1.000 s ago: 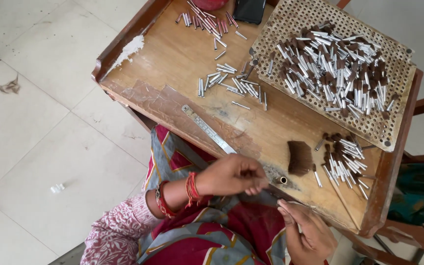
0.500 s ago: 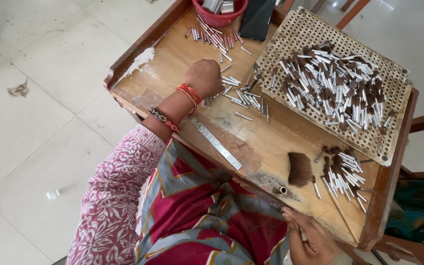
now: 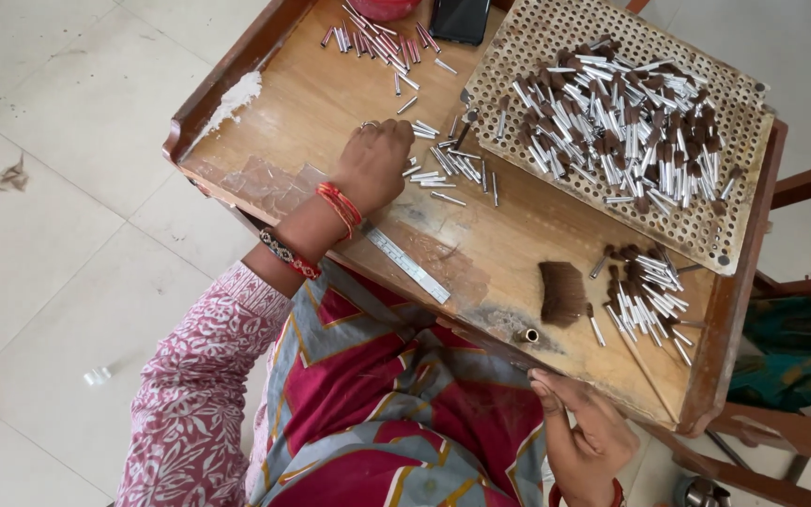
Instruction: The person sits at a workbench assembling cosmetic brushes. They pick a metal handle tube, take a bristle head, insert the bristle base into the metal ferrule, press it in by hand, and place the finished brush on a perforated tray, repeating this for one brush after another.
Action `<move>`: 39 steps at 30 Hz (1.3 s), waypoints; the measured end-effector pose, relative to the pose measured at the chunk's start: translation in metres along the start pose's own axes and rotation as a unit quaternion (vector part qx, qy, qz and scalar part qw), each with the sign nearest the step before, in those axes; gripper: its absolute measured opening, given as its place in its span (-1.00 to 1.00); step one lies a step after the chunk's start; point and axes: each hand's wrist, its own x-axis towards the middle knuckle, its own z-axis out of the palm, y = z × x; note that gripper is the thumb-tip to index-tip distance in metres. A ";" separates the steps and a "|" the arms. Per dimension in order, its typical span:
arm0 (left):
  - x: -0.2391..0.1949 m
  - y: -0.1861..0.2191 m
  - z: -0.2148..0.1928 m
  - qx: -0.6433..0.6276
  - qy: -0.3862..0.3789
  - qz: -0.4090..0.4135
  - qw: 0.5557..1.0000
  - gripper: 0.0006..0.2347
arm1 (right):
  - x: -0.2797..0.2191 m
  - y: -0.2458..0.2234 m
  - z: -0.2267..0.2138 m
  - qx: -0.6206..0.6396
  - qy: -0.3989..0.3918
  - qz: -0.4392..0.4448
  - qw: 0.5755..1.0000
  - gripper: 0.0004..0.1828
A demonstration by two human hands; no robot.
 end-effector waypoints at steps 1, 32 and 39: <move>-0.006 0.009 -0.002 0.067 0.040 0.015 0.997 -0.84 | 0.001 0.000 0.000 0.015 -0.009 -0.002 1.000 -0.81; -0.153 0.206 0.035 -0.831 -0.176 -0.267 0.455 -0.87 | -0.018 0.031 0.022 0.038 0.080 -0.126 0.988 -0.91; -0.156 0.207 0.035 -0.833 -0.188 -0.272 0.443 -0.87 | -0.017 0.030 0.021 0.046 0.082 -0.131 0.987 -0.90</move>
